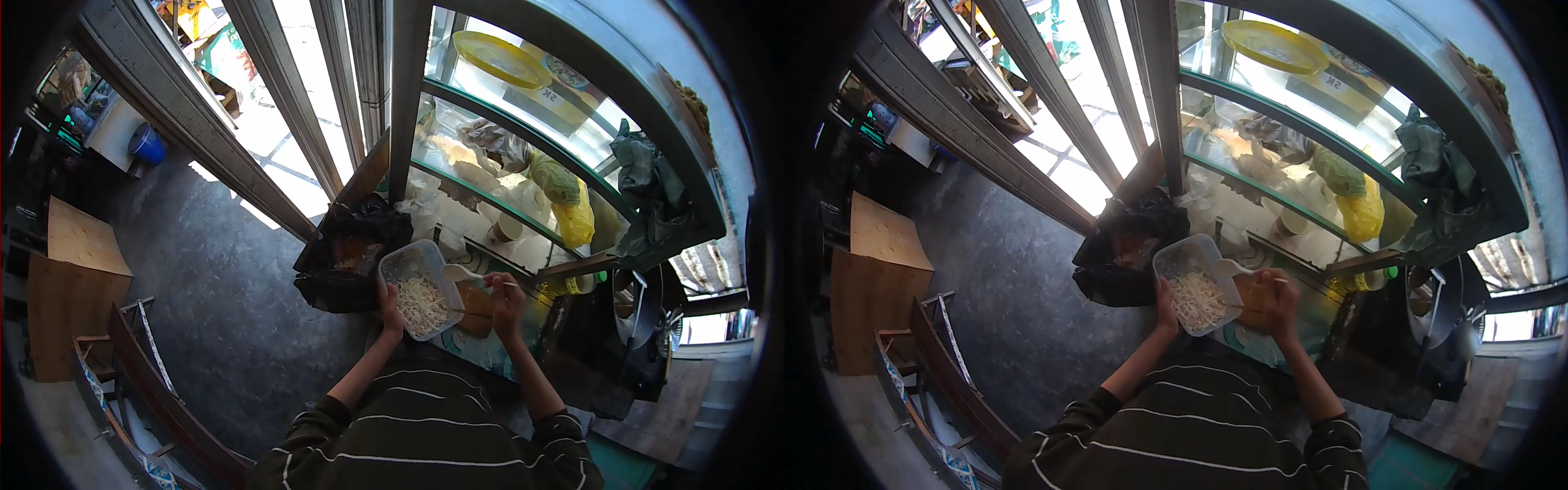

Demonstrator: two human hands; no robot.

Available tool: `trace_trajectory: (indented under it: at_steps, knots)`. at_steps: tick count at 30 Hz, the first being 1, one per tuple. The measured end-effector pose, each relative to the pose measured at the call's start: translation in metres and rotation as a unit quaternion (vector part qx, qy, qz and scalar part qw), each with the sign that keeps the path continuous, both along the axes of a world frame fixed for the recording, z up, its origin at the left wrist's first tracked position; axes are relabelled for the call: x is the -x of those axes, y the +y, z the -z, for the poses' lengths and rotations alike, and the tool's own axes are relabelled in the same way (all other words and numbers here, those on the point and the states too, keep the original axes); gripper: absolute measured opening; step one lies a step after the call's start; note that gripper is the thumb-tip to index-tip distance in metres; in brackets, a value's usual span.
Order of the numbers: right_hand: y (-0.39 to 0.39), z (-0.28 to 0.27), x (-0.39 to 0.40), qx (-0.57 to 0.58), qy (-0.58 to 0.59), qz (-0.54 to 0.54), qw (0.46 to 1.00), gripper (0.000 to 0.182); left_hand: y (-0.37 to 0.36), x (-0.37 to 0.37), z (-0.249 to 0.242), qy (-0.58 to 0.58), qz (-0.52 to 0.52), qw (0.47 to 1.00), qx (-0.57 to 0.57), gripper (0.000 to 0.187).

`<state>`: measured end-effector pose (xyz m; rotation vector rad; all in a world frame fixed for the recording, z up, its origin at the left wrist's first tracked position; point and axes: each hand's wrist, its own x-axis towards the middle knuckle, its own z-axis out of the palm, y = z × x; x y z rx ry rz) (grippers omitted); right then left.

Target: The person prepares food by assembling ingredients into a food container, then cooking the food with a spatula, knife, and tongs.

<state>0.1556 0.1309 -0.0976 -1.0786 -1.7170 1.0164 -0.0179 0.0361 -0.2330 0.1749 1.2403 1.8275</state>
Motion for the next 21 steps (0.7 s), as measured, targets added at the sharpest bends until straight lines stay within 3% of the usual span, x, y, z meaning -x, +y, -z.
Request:
trace_trajectory:
  at_steps: [1, 2, 4, 8, 10, 12, 14, 17, 20, 21]
  knots:
    - [-0.012, -0.002, 0.000, -0.102, -0.075, -0.054, 0.991, 0.014, 0.001, 0.000, -0.003, -0.005, 0.006, 1.000, -0.004, 0.051]
    - [-0.022, -0.001, -0.002, -0.100, -0.077, -0.051, 0.991, 0.014, 0.001, -0.001, -0.003, -0.009, 0.011, 1.000, -0.008, 0.050]
    - [-0.034, 0.002, -0.003, -0.169, -0.184, -0.151, 0.956, 0.012, 0.001, -0.002, -0.004, -0.013, 0.021, 1.000, -0.004, 0.050]
    - [-0.031, 0.003, -0.005, -0.138, -0.204, -0.175, 0.953, 0.010, -0.002, 0.005, 0.013, -0.010, 0.032, 0.999, -0.002, 0.052]
    - [-0.017, 0.005, -0.002, -0.103, -0.073, -0.040, 0.991, 0.011, -0.001, 0.002, 0.009, 0.012, 0.026, 1.000, 0.009, 0.055]
    - [0.007, 0.003, 0.008, 0.036, 0.011, 0.086, 0.996, 0.015, -0.002, 0.001, 0.004, 0.035, 0.017, 0.999, 0.024, 0.057]
    - [0.040, 0.012, 0.023, 0.015, -0.027, 0.141, 0.989, 0.021, -0.003, 0.003, 0.001, 0.040, 0.022, 0.999, 0.020, 0.057]
    - [0.082, 0.018, 0.061, -0.031, 0.003, 0.133, 0.991, 0.023, -0.007, -0.001, -0.001, 0.056, 0.025, 0.998, 0.014, 0.057]
    - [0.109, 0.032, 0.086, -0.081, -0.022, 0.078, 0.993, 0.022, -0.021, 0.004, -0.003, 0.071, 0.026, 0.997, 0.006, 0.057]
    - [0.113, 0.034, 0.090, -0.091, -0.079, 0.050, 0.991, 0.022, -0.025, 0.006, -0.004, 0.075, 0.024, 0.997, 0.004, 0.057]
